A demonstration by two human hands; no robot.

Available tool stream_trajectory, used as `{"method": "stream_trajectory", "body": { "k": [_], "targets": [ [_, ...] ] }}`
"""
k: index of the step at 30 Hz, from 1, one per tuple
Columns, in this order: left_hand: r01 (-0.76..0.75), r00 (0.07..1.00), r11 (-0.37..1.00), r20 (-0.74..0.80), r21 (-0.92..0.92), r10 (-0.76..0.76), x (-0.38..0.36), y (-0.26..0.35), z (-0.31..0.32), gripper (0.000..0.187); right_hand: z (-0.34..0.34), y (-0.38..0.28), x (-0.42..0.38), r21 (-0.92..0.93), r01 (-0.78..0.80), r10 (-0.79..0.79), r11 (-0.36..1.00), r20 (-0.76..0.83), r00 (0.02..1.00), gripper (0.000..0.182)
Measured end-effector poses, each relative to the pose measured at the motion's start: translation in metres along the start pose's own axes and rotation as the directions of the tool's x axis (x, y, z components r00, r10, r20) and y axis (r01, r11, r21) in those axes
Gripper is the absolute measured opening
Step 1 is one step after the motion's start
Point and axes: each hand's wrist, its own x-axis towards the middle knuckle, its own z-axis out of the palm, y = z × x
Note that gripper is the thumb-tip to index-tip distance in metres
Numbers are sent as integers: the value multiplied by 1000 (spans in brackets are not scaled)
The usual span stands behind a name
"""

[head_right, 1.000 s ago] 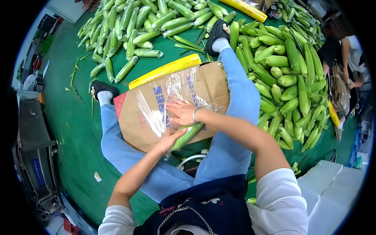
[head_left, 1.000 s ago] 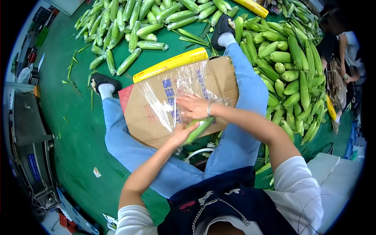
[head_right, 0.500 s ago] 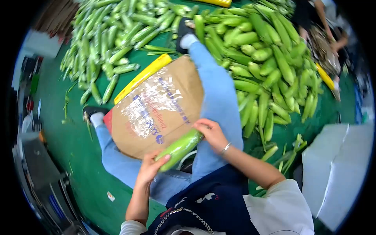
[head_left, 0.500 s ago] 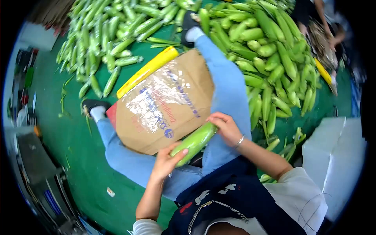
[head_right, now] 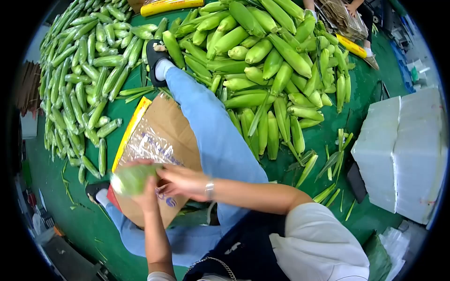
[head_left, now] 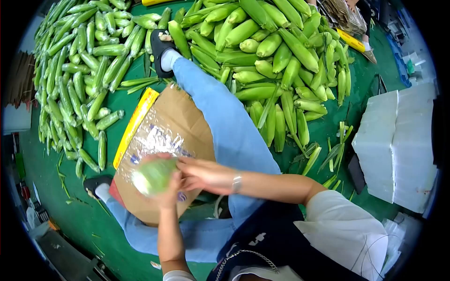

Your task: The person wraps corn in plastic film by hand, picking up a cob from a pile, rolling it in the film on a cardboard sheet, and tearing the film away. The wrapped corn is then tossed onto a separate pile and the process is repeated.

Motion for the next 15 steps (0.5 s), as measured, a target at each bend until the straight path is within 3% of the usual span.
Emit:
{"method": "stream_trajectory", "body": {
  "k": [1,2,3,4,5,6,7,8,9,10,11,12,13,14,15],
  "targets": [
    [153,986,988,-65,-14,-153,24,-13,-8,50,-9,-35,-18,-487,113,-116,866,24,993,36],
    [326,936,941,-107,-93,-335,55,-37,-21,46,-38,-49,-28,-757,326,-474,566,24,880,30],
    [481,851,858,-138,-180,-506,92,-67,-41,45,-59,-71,-39,-900,237,-739,366,-126,662,23],
    [561,717,763,-273,-322,-642,125,-109,-62,49,-80,-95,-45,-831,257,-826,494,-356,438,19],
    [587,685,663,-152,-465,-713,157,-164,-109,52,-133,-109,-48,-821,252,-843,512,-422,334,18],
    [598,549,580,-244,-554,-799,189,-189,-138,55,-171,-116,-50,-664,265,-708,699,-592,386,20],
    [424,490,588,-372,-688,-788,220,-236,-183,61,-200,-119,-45,-464,265,-535,845,-723,438,23],
    [408,459,702,-533,-583,-710,246,-229,-197,61,-224,-117,-32,-463,262,-531,847,-728,432,23],
    [284,563,712,-490,-642,-666,274,-241,-243,56,-246,-111,-21,-294,325,-415,899,-808,418,27],
    [165,647,727,-483,-667,-590,286,-215,-247,57,-259,-110,-15,-121,383,-287,916,-864,413,32],
    [46,723,714,-470,-699,-507,297,-189,-252,58,-264,-115,-7,-121,365,-276,923,-869,411,32],
    [11,813,711,-408,-703,-416,307,-180,-278,59,-264,-122,6,-146,431,-289,891,-912,290,37],
    [1,797,745,-450,-667,-404,296,-121,-234,57,-267,-127,17,-174,495,-291,851,-941,170,43],
    [127,835,828,-392,-546,-387,289,-114,-248,52,-267,-128,21,-190,444,-280,876,-949,145,45],
    [237,863,886,-333,-398,-380,277,-105,-268,48,-273,-127,28,-209,424,-256,881,-965,55,49]
  ]
}}
